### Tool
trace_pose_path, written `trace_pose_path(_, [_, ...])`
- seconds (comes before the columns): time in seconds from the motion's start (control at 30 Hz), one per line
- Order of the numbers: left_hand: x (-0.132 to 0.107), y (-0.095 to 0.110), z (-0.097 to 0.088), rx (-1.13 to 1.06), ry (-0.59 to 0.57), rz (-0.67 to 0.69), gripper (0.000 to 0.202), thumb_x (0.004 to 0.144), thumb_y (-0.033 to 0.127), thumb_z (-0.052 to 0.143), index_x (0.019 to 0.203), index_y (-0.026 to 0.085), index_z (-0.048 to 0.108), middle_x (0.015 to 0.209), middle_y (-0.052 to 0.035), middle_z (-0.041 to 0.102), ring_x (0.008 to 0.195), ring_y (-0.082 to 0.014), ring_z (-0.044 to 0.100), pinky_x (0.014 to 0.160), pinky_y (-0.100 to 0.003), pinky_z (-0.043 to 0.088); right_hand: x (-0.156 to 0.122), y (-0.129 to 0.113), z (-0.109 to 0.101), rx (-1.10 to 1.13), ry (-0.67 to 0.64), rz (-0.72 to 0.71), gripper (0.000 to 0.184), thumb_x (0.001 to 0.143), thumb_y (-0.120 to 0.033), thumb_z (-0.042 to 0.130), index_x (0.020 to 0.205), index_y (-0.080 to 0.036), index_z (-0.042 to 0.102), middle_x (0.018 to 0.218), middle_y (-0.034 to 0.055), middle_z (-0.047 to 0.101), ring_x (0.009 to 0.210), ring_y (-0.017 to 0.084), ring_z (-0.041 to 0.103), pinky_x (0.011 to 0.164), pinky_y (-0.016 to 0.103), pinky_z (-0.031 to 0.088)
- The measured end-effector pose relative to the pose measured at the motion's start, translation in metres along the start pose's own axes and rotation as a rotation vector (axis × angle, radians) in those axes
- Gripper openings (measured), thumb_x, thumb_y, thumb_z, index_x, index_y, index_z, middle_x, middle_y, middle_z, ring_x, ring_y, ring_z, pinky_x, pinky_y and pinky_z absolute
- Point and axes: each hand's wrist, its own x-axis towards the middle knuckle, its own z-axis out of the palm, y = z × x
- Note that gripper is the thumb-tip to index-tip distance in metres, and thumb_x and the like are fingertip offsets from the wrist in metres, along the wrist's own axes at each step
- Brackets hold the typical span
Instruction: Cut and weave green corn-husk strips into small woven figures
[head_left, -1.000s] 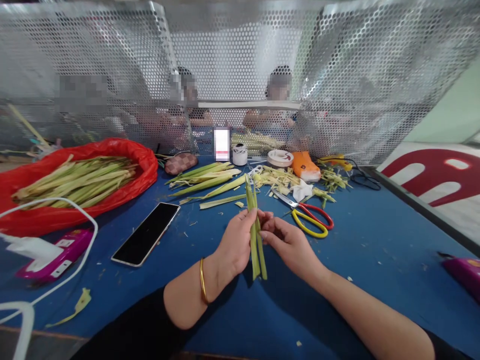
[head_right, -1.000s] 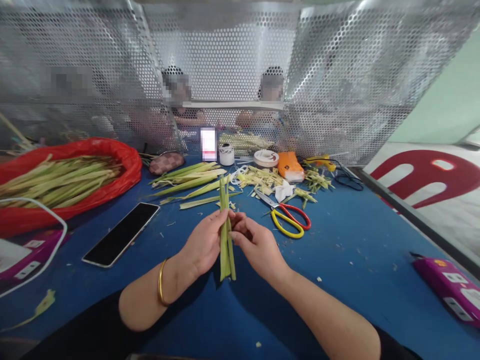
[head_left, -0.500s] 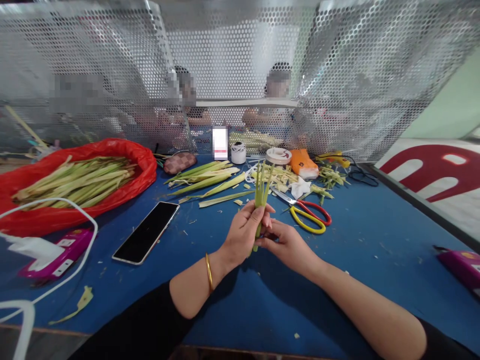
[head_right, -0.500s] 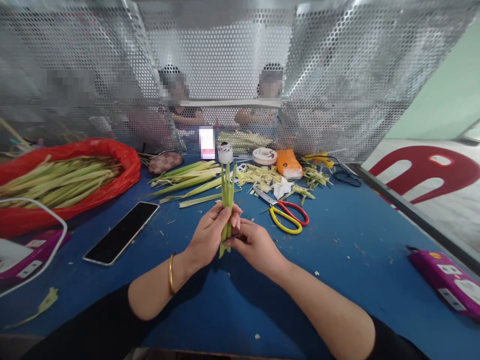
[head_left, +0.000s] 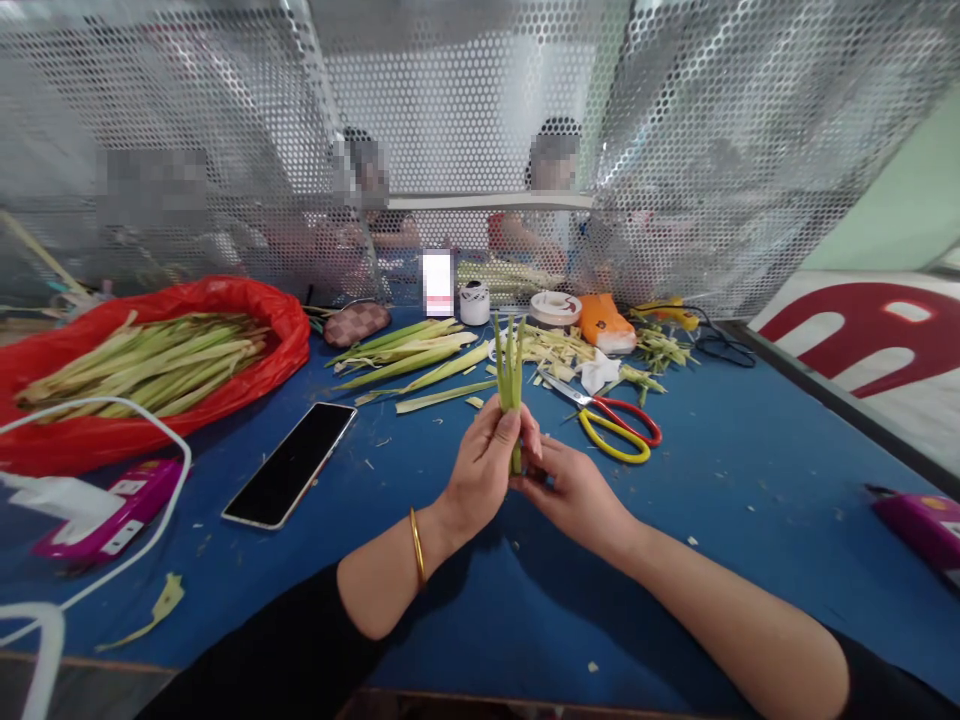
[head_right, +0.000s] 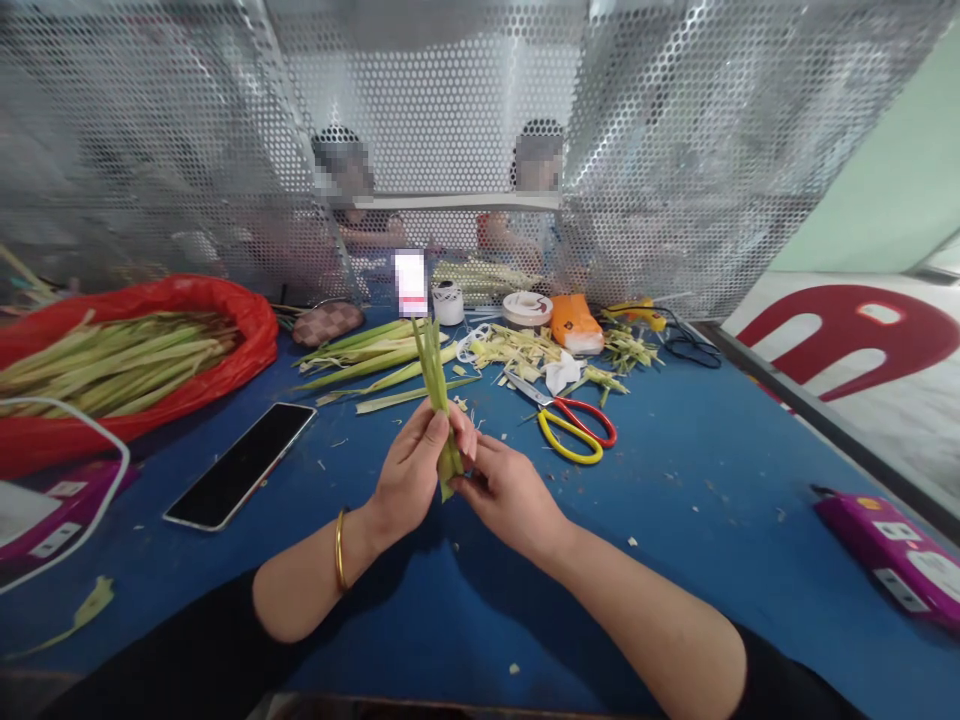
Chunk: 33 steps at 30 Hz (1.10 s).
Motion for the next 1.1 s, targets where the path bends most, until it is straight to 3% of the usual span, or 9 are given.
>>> trace_pose_path(0.23, [-0.003, -0.005, 0.001, 0.054, -0.002, 0.0, 0.034, 0.089, 0.05, 0.05, 0.072, 0.02, 0.053, 0.074, -0.0019, 0.054, 0.074, -0.015, 0.049, 0.075, -0.026, 0.042, -0.002, -0.004, 0.006, 0.043, -0.048, 0.082, 0.003, 0.074, -0.016, 0.06, 0.074, -0.019, 0.06, 0.074, -0.0005, 0.052, 0.062, 0.013, 0.049, 0.057, 0.024, 0.042])
trace_pose_path(0.53, [-0.001, -0.001, -0.002, 0.157, -0.054, 0.052, 0.031, 0.091, 0.045, 0.048, 0.074, 0.02, 0.055, 0.076, -0.0025, 0.055, 0.076, -0.0157, 0.051, 0.077, -0.027, 0.041, -0.001, 0.0, -0.002, -0.124, 0.012, 0.01, 0.01, 0.074, -0.011, 0.054, 0.069, -0.02, 0.052, 0.073, -0.0004, 0.052, 0.06, 0.013, 0.049, 0.055, 0.024, 0.038])
trace_pose_path(0.87, [0.0, -0.001, -0.001, 0.136, -0.054, 0.007, 0.033, 0.091, 0.045, 0.048, 0.071, 0.019, 0.053, 0.071, -0.0012, 0.054, 0.068, -0.013, 0.051, 0.069, -0.025, 0.042, 0.001, -0.003, -0.004, -0.073, -0.046, 0.031, 0.006, 0.078, -0.019, 0.059, 0.073, -0.019, 0.056, 0.079, 0.0014, 0.055, 0.064, 0.014, 0.053, 0.059, 0.025, 0.041])
trace_pose_path(0.97, [0.001, 0.005, -0.001, 0.088, 0.047, -0.047, 0.034, 0.092, 0.045, 0.047, 0.069, 0.019, 0.049, 0.063, 0.0014, 0.051, 0.059, -0.0108, 0.048, 0.065, -0.024, 0.043, -0.001, -0.009, -0.016, -0.105, -0.069, 0.037, 0.015, 0.08, -0.032, 0.065, 0.074, -0.019, 0.061, 0.076, 0.0007, 0.054, 0.06, 0.013, 0.051, 0.056, 0.025, 0.04])
trace_pose_path(1.03, [0.002, 0.009, -0.001, 0.042, 0.126, -0.125, 0.033, 0.089, 0.046, 0.05, 0.07, 0.02, 0.046, 0.056, 0.0053, 0.044, 0.049, -0.0084, 0.041, 0.056, -0.022, 0.042, -0.001, -0.011, -0.024, -0.118, 0.011, 0.03, 0.024, 0.084, -0.038, 0.062, 0.069, -0.02, 0.061, 0.069, 0.0, 0.052, 0.06, 0.014, 0.05, 0.057, 0.026, 0.039])
trace_pose_path(1.1, [0.001, 0.011, -0.001, 0.019, 0.124, -0.25, 0.031, 0.087, 0.048, 0.053, 0.072, 0.021, 0.045, 0.053, 0.0082, 0.038, 0.042, -0.0066, 0.032, 0.046, -0.02, 0.037, 0.001, -0.011, -0.03, -0.046, 0.142, 0.083, 0.025, 0.085, -0.041, 0.06, 0.072, -0.02, 0.062, 0.065, -0.0003, 0.053, 0.06, 0.014, 0.049, 0.056, 0.027, 0.038])
